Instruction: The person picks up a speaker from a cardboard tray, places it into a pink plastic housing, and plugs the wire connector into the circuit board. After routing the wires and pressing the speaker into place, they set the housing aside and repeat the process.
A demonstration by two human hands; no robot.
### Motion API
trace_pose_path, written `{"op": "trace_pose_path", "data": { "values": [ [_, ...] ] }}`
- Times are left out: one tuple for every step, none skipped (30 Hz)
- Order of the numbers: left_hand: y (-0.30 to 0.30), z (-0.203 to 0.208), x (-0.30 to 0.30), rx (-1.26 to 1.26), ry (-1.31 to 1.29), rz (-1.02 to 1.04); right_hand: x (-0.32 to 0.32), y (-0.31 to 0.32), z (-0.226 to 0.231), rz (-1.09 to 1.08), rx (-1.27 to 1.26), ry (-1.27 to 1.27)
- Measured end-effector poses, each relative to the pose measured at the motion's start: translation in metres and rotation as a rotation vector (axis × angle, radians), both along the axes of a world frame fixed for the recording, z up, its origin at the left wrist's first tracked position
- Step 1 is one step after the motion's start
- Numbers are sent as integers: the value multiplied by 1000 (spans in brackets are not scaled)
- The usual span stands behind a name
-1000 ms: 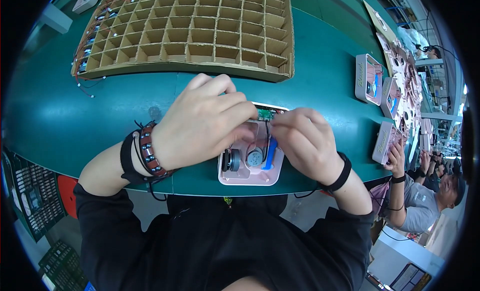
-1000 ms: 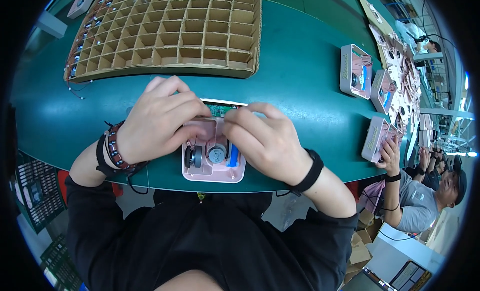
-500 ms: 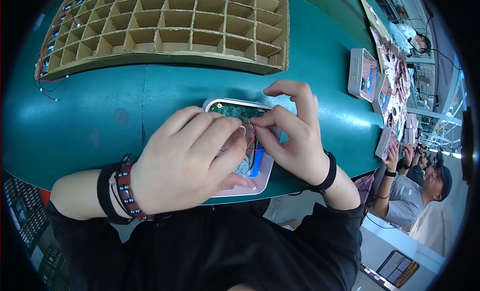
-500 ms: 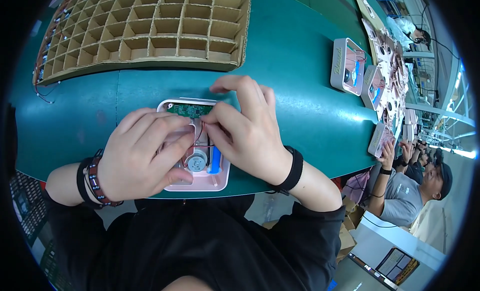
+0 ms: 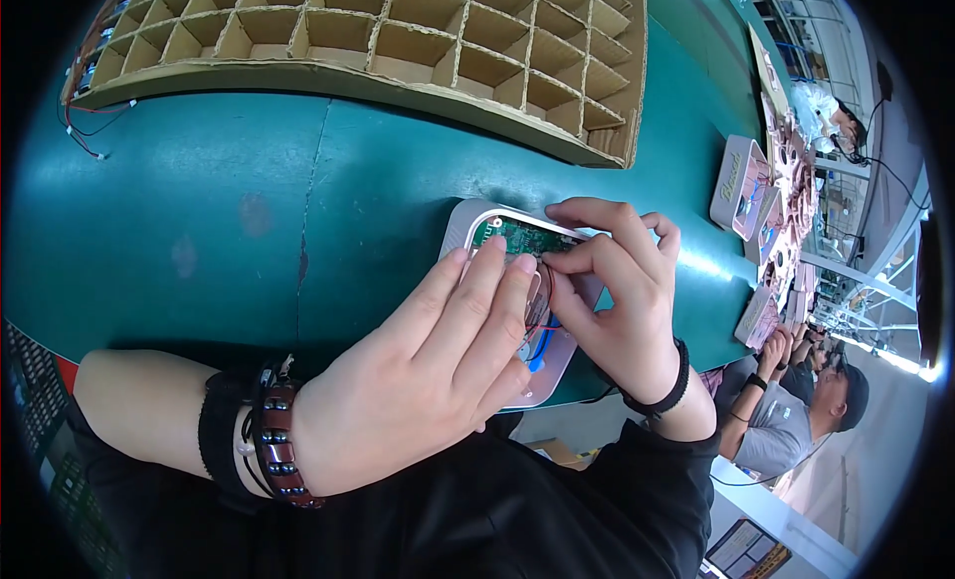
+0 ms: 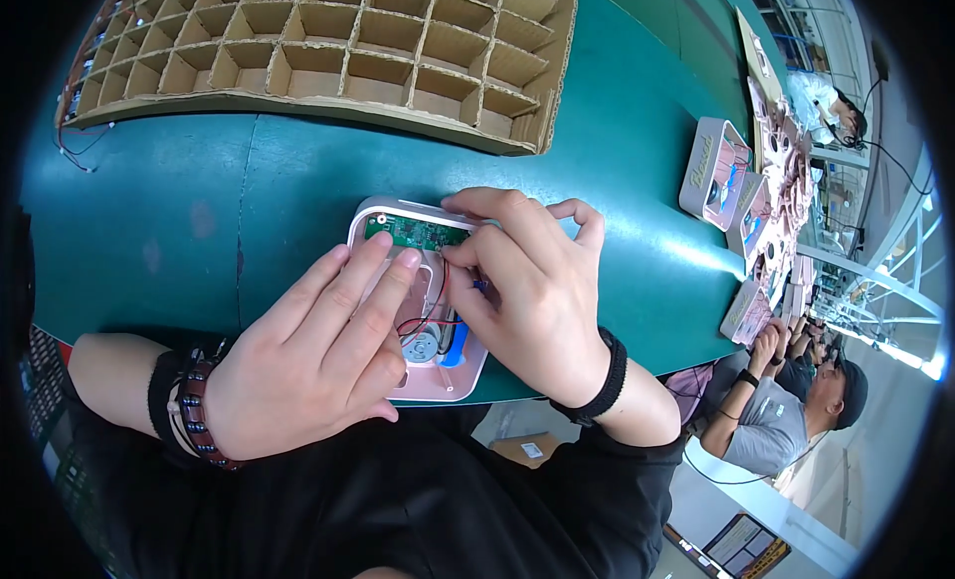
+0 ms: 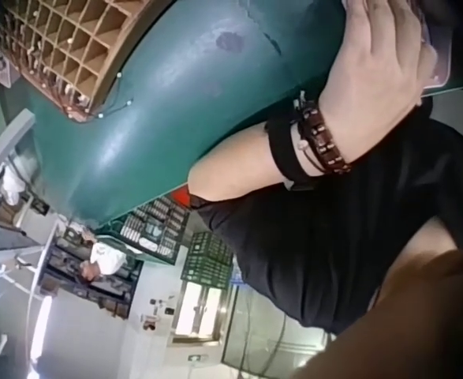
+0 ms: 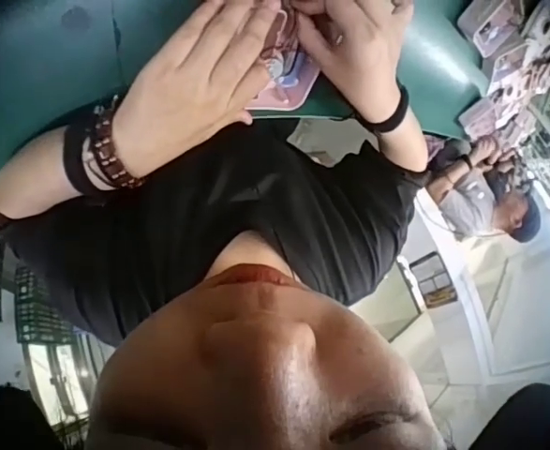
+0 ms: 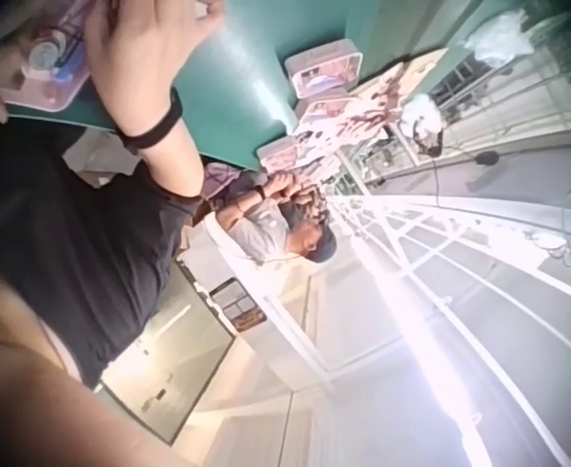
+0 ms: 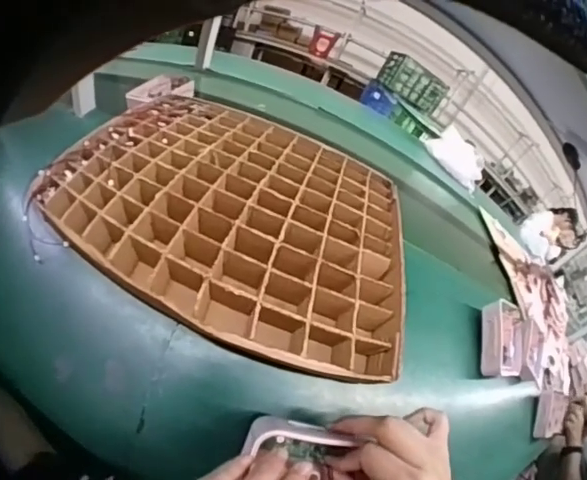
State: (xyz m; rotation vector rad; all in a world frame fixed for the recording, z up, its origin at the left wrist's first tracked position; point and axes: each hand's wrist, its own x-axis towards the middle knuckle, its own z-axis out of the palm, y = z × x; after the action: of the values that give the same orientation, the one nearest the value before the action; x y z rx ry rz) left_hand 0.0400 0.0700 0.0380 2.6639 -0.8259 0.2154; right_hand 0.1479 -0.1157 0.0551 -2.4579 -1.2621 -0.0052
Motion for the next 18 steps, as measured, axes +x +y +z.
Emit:
{"op": "trace_pose_path", "data": {
  "values": [
    [0, 0, 0, -8, 9, -4, 0, 1, 0, -1, -4, -3],
    [0, 0, 1, -15, 18, -9, 0, 1, 0, -4, -10, -13],
    [0, 0, 1, -17, 18, -10, -2, 2, 0, -8, -15, -20],
    [1, 1, 1, -17, 31, -14, -2, 2, -1, -12, -18, -26],
    [1, 1, 1, -16, 44, -19, -3, 1, -1, -15, -19, -26],
    [1, 2, 1, -15, 56, -24, -4, 0, -2, -13, -43, -23],
    [1, 2, 1, -15, 56, -27, -4, -2, -2, -11, -67, -20],
    [2, 3, 1, -11, 63, -31, -4, -2, -2, -7, -90, -17],
    [3, 3, 1, -8, 69, -35, -3, -3, -2, -8, -89, -17],
    [3, 3, 1, -4, 76, -39, -2, -3, -2, 18, -93, -39],
    [3, 3, 2, -4, 76, -41, -1, -2, -2, 43, -97, -60],
    [3, 3, 2, -2, 89, -49, 0, -3, -2, 68, -102, -82],
    [3, 4, 1, 4, 106, -51, 0, -2, 0, 71, -98, -78],
    [4, 5, 0, 9, 123, -53, -1, -3, 2, 84, -132, -56],
    [3, 5, -1, 12, 127, -50, -1, -4, 4, 97, -167, -35],
    [3, 4, -2, 3, 120, -33, -1, -3, 7, 110, -201, -14],
    [2, 4, -2, -4, 112, -15, 1, -2, 10, 113, -195, -12],
    [2, 3, -2, -17, 101, -7, 1, -3, 13, 118, -254, 0]
  ]
}}
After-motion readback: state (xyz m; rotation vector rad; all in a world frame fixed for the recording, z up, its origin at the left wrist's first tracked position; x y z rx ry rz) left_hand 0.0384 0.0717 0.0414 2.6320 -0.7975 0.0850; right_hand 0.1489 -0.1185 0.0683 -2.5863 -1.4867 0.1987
